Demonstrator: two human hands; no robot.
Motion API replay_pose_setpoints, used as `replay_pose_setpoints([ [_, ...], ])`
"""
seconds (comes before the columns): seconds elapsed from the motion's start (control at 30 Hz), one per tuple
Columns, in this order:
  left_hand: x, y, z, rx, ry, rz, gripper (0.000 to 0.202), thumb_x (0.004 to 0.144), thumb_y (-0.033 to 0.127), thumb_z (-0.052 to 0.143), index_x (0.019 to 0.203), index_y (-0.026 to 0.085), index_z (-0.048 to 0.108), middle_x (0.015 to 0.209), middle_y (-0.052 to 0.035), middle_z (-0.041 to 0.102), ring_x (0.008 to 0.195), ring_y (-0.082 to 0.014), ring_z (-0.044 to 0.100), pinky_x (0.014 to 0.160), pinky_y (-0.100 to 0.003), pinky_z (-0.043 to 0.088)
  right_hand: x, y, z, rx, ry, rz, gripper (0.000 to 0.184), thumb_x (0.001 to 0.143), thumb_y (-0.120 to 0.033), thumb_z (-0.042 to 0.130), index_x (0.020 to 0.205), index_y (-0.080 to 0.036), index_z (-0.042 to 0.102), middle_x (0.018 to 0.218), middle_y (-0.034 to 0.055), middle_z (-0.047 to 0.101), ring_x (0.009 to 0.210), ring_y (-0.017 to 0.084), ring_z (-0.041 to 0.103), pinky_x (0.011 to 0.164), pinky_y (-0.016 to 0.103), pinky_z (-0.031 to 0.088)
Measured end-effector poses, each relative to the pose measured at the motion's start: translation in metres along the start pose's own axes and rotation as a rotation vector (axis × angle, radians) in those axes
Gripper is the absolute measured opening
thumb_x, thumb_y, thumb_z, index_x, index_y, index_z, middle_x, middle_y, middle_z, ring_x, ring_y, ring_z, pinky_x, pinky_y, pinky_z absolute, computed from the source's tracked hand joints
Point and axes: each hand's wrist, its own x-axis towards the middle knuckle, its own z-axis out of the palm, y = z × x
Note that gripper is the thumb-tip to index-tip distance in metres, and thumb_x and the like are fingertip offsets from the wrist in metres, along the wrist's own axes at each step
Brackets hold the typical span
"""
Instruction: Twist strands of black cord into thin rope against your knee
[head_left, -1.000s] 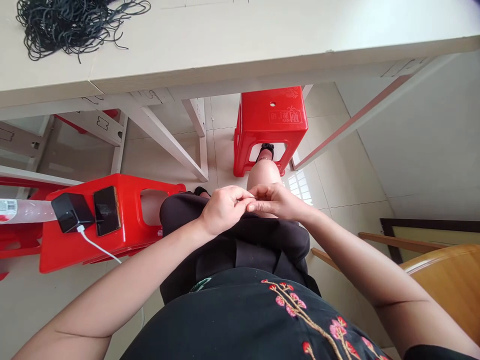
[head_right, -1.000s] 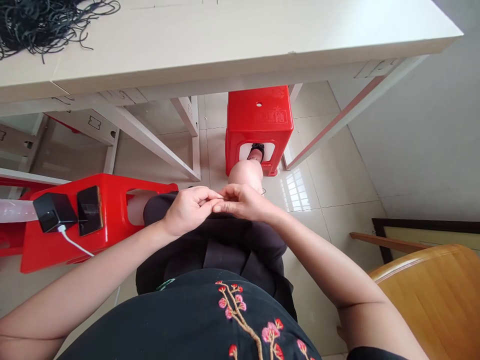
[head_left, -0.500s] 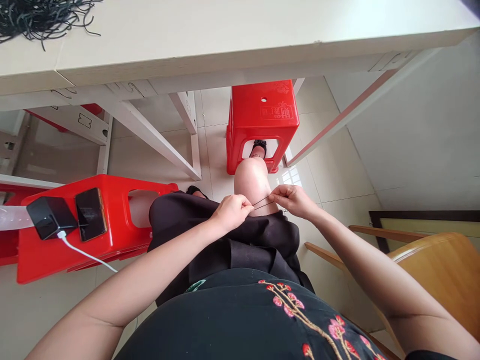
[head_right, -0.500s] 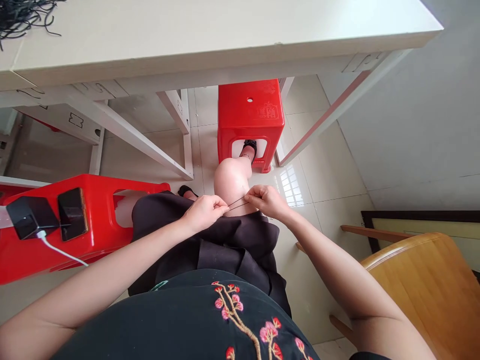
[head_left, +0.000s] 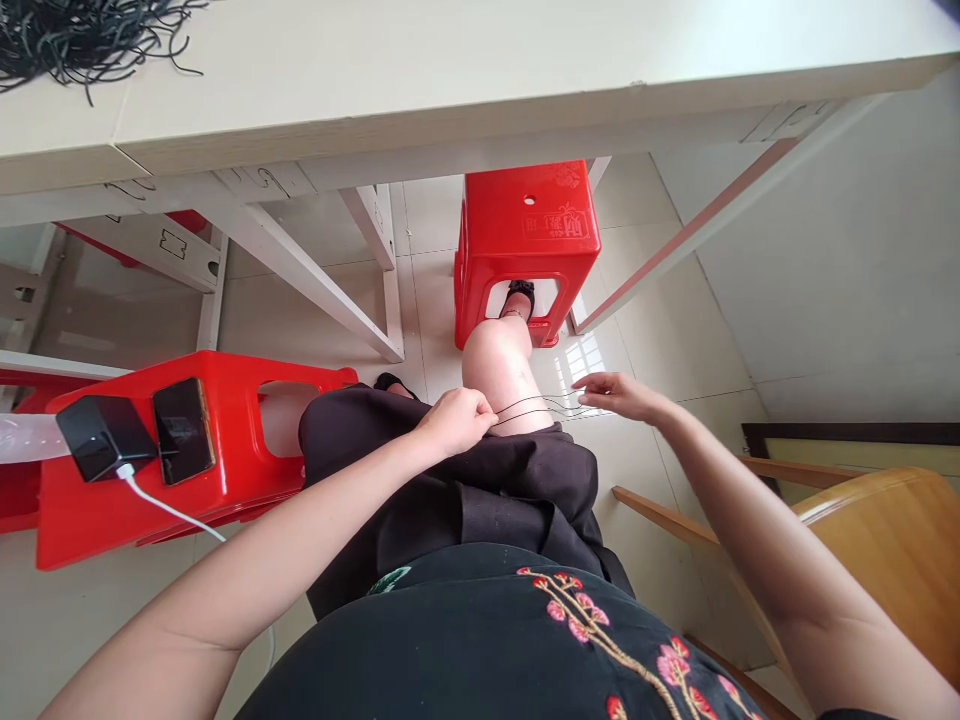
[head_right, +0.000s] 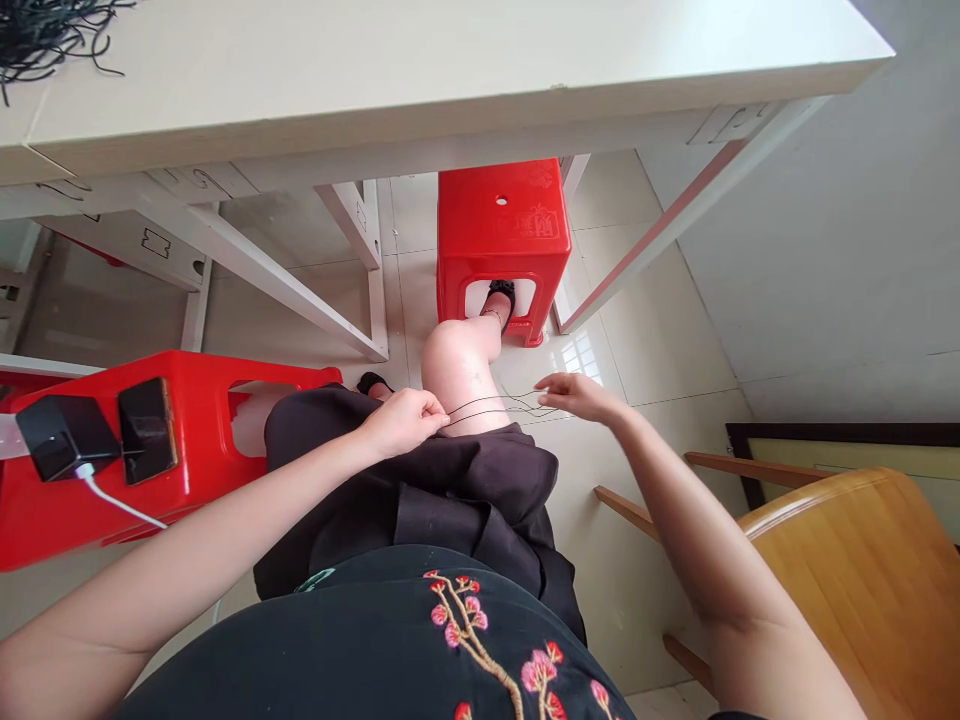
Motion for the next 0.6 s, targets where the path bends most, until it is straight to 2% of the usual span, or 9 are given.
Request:
replay_pose_setpoints([
  [0.07,0.001,-0.003,0.002,-0.032,0.005,0.007,0.017,0.073,0.028,0.056,0.061,0.018,0.065,0.059,-0.0012,0.063,0.054,-0.0131,0.053,0.052,-0.026,0.038,-0.007,-0.007,-0.009,-0.076,0.142,0.043,0.07,0.066,-0.06,0.063,0.117,-0.012,0.06,0.115,0.0224,0.06,0.111,0.037,0.053,0.089,0.053,0.043],
  [0.1,0.002,-0.004,0.004,-0.049,0.004,0.012,0.018,0.072,0.028,0.056,0.059,0.019,0.064,0.058,-0.0012,0.063,0.053,-0.0131,0.053,0.051,-0.026,0.038,-0.012,-0.019,-0.007,-0.113,0.251,0.028,0.075,0.072,-0.059,0.057,0.128,-0.011,0.051,0.13,0.0249,0.049,0.126,0.039,0.04,0.098,0.057,0.035],
  [0.13,0.002,-0.005,0.005,-0.065,0.005,0.015,0.018,0.072,0.028,0.056,0.059,0.019,0.063,0.057,-0.0011,0.063,0.053,-0.0132,0.053,0.051,-0.025,0.038,-0.016,-0.035,0.0,-0.154,0.395,-0.024,0.073,0.08,-0.058,0.046,0.136,-0.012,0.041,0.141,0.0227,0.038,0.136,0.036,0.027,0.105,0.058,0.026],
  [0.17,0.003,-0.006,0.006,-0.08,0.005,0.02,0.017,0.072,0.029,0.056,0.059,0.019,0.063,0.058,-0.0011,0.063,0.054,-0.0134,0.053,0.051,-0.025,0.038,-0.02,-0.053,0.012,-0.181,0.484,-0.129,0.067,0.087,-0.053,0.035,0.142,-0.015,0.031,0.148,0.0171,0.029,0.14,0.03,0.018,0.109,0.055,0.022],
  [0.2,0.004,-0.007,0.007,-0.089,0.006,0.027,0.018,0.072,0.029,0.056,0.059,0.019,0.062,0.059,-0.0012,0.063,0.055,-0.0137,0.054,0.051,-0.025,0.038,-0.023,-0.072,0.027,-0.199,0.488,-0.246,0.064,0.09,-0.05,0.028,0.146,-0.02,0.02,0.153,0.0112,0.021,0.143,0.026,0.01,0.112,0.054,0.02],
  [0.27,0.005,-0.007,0.007,-0.1,0.008,0.063,0.018,0.071,0.029,0.056,0.058,0.019,0.061,0.059,-0.0014,0.063,0.056,-0.0141,0.055,0.051,-0.025,0.038,-0.021,-0.104,0.062,-0.27,0.379,-0.373,0.07,0.089,-0.055,0.029,0.148,-0.024,0.007,0.156,0.0073,0.01,0.143,0.027,-0.001,0.112,0.057,0.016],
  [0.37,0.008,-0.006,0.003,-0.127,0.014,0.119,0.02,0.073,0.029,0.053,0.059,0.017,0.06,0.057,-0.0012,0.062,0.056,-0.0138,0.053,0.054,-0.025,0.038,-0.005,-0.126,0.096,-0.302,0.309,-0.275,0.067,0.089,-0.057,0.026,0.148,-0.029,0.009,0.156,0.0066,0.004,0.142,0.032,-0.006,0.107,0.066,0.01],
  [0.43,0.011,-0.006,-0.002,-0.17,0.022,0.121,0.022,0.074,0.031,0.053,0.061,0.016,0.061,0.059,-0.0012,0.062,0.057,-0.0135,0.054,0.056,-0.025,0.039,0.009,-0.128,0.101,-0.293,0.326,-0.221,0.063,0.09,-0.057,0.025,0.147,-0.031,0.013,0.156,0.0064,0.0,0.142,0.034,-0.007,0.105,0.069,0.008],
  [0.6,0.021,-0.014,-0.012,-0.308,0.051,0.036,0.025,0.071,0.038,0.059,0.067,0.014,0.064,0.062,-0.0018,0.063,0.059,-0.0129,0.054,0.057,-0.025,0.041,0.033,-0.136,0.089,-0.3,0.423,-0.143,0.064,0.09,-0.057,0.023,0.147,-0.029,0.014,0.156,0.0099,0.001,0.142,0.035,-0.003,0.103,0.071,0.008],
])
